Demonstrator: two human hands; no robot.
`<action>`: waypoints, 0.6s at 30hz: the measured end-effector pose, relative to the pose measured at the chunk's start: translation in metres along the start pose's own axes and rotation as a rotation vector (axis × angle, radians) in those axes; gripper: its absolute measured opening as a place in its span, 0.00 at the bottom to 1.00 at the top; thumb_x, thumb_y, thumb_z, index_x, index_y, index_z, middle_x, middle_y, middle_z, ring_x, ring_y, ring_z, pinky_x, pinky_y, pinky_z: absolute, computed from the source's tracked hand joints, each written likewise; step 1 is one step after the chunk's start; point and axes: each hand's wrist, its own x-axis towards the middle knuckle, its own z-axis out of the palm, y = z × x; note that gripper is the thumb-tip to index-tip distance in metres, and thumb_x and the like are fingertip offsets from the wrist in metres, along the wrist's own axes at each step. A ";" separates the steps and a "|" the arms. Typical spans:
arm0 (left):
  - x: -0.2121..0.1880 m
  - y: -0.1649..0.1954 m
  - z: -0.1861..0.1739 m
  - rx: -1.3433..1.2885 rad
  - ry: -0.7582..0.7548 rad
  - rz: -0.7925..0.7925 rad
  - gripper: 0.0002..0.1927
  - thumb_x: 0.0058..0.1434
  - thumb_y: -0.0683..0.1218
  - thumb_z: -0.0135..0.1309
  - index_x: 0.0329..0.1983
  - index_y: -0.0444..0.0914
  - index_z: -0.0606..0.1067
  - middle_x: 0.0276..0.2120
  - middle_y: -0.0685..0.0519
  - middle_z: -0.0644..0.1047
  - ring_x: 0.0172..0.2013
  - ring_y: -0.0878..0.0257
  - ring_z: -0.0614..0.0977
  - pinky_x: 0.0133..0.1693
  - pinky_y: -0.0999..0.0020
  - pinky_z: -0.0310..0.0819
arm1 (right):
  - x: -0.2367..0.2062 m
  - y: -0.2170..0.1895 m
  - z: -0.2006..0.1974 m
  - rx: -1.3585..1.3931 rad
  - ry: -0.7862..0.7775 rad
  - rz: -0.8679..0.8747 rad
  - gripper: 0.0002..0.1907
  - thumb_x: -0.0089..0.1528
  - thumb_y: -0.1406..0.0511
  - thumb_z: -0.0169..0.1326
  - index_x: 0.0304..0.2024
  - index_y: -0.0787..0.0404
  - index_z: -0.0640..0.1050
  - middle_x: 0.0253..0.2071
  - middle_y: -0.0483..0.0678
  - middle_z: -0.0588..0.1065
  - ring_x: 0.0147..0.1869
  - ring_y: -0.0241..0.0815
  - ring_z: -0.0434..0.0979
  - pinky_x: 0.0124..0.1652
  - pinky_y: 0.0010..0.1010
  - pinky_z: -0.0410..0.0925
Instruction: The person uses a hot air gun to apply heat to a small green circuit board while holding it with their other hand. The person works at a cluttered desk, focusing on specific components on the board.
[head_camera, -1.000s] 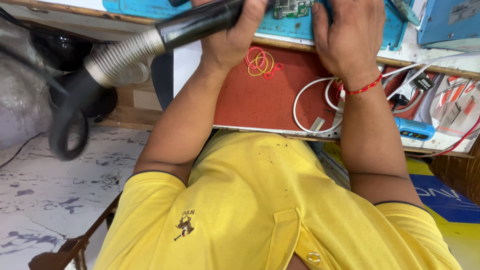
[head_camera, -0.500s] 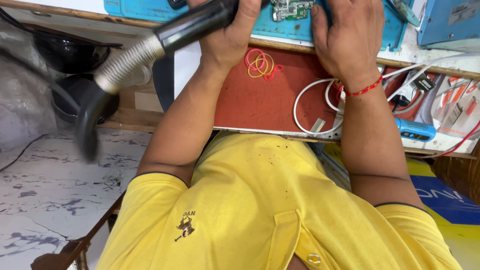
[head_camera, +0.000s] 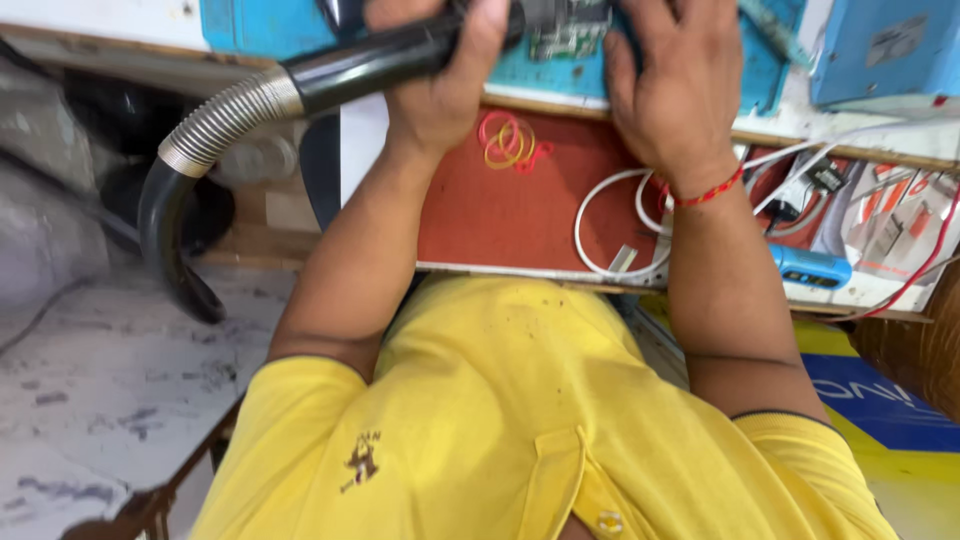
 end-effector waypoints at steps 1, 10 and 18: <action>-0.001 -0.002 -0.001 0.100 -0.105 0.085 0.05 0.69 0.44 0.59 0.40 0.38 0.79 0.33 0.51 0.80 0.34 0.59 0.81 0.38 0.68 0.72 | 0.002 -0.001 -0.002 0.026 0.012 -0.003 0.17 0.64 0.72 0.60 0.55 0.61 0.77 0.50 0.59 0.70 0.54 0.62 0.69 0.50 0.50 0.64; -0.008 -0.014 -0.008 0.132 0.003 0.088 0.09 0.68 0.48 0.60 0.39 0.37 0.78 0.30 0.51 0.77 0.32 0.58 0.79 0.37 0.66 0.70 | 0.002 -0.005 -0.004 0.038 -0.009 0.001 0.15 0.65 0.72 0.60 0.54 0.62 0.77 0.50 0.58 0.71 0.54 0.62 0.68 0.50 0.50 0.64; -0.005 -0.011 -0.007 0.168 -0.002 0.124 0.10 0.68 0.49 0.59 0.40 0.37 0.79 0.34 0.51 0.79 0.37 0.57 0.79 0.43 0.62 0.70 | 0.001 -0.005 -0.004 0.036 0.009 -0.007 0.15 0.64 0.73 0.60 0.54 0.62 0.77 0.51 0.58 0.70 0.55 0.61 0.68 0.50 0.49 0.64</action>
